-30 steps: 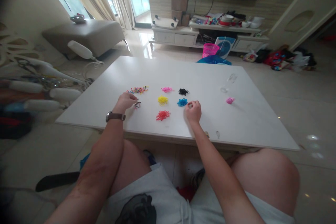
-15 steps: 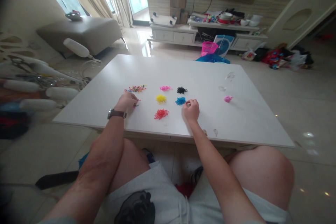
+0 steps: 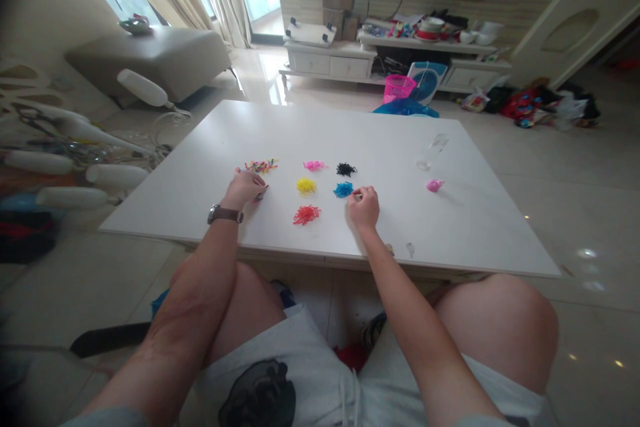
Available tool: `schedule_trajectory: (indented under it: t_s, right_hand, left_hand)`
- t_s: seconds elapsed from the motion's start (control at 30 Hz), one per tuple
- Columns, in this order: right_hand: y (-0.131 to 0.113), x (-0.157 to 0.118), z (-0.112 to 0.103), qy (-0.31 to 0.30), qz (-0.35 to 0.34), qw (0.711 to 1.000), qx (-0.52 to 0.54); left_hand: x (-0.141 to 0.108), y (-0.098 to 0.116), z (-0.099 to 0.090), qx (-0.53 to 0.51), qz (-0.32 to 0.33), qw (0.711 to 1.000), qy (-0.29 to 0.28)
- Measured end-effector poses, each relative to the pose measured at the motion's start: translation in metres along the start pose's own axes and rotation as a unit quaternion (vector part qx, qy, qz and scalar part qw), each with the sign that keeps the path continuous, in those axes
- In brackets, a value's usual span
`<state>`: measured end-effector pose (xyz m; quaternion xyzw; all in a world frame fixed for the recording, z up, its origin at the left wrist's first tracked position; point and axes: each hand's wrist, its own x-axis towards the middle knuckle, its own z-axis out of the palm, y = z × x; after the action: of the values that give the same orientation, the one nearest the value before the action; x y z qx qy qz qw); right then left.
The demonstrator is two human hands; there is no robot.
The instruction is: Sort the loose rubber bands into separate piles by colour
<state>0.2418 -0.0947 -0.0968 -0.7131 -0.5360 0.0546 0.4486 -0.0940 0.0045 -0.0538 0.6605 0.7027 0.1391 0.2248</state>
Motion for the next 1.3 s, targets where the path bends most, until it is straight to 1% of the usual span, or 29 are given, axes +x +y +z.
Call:
schedule_trajectory:
  t_s: [0.1, 0.27, 0.33, 0.43, 0.53, 0.6, 0.67, 0.77, 0.87, 0.93, 1.1, 1.17, 1.3]
  right_hand:
    - [0.000, 0.000, 0.000, 0.000, 0.000, 1.000, -0.002]
    - [0.000, 0.000, 0.000, -0.006, 0.006, 1.000, -0.004]
    - [0.000, 0.000, 0.000, -0.008, 0.007, 1.000, -0.003]
    - [0.000, 0.000, 0.000, -0.007, 0.004, 1.000, -0.001]
    - [0.000, 0.000, 0.000, -0.007, 0.003, 1.000, 0.002]
    - [0.000, 0.000, 0.000, -0.006, 0.002, 1.000, 0.004]
    - [0.000, 0.000, -0.001, -0.005, -0.004, 1.000, 0.007]
    - [-0.001, 0.001, -0.002, -0.003, -0.032, 0.999, 0.015]
    - [-0.005, -0.001, -0.004, -0.011, -0.084, 0.996, 0.018]
    - [-0.010, -0.003, -0.005, -0.029, -0.124, 0.992, 0.012]
    - [-0.018, -0.011, -0.007, -0.097, -0.210, 0.973, -0.002]
    - [-0.019, -0.012, -0.007, -0.112, -0.229, 0.967, 0.007]
    - [-0.018, -0.012, -0.006, -0.122, -0.240, 0.963, 0.010]
  left_hand:
    - [-0.002, 0.006, 0.001, 0.014, -0.023, 1.000, 0.003]
    - [-0.001, 0.008, 0.003, 0.027, -0.020, 0.999, -0.019]
    - [-0.001, 0.009, 0.003, 0.034, -0.013, 0.999, -0.018]
    - [-0.001, 0.011, 0.004, 0.035, 0.011, 0.999, 0.000]
    - [-0.004, 0.017, 0.003, 0.009, 0.046, 0.999, 0.018]
    - [-0.008, 0.023, 0.002, -0.019, 0.076, 0.997, 0.019]
    - [-0.015, 0.031, 0.001, -0.046, 0.118, 0.992, 0.007]
    - [-0.025, 0.042, 0.001, -0.084, 0.196, 0.977, -0.019]
    - [-0.034, 0.052, 0.005, -0.114, 0.246, 0.962, -0.026]
    - [-0.038, 0.058, 0.010, -0.135, 0.266, 0.954, -0.031]
    - [-0.047, 0.073, 0.022, -0.166, 0.305, 0.936, -0.052]
    - [-0.050, 0.079, 0.027, -0.167, 0.316, 0.932, -0.055]
    - [-0.057, 0.088, 0.036, -0.175, 0.347, 0.918, -0.073]
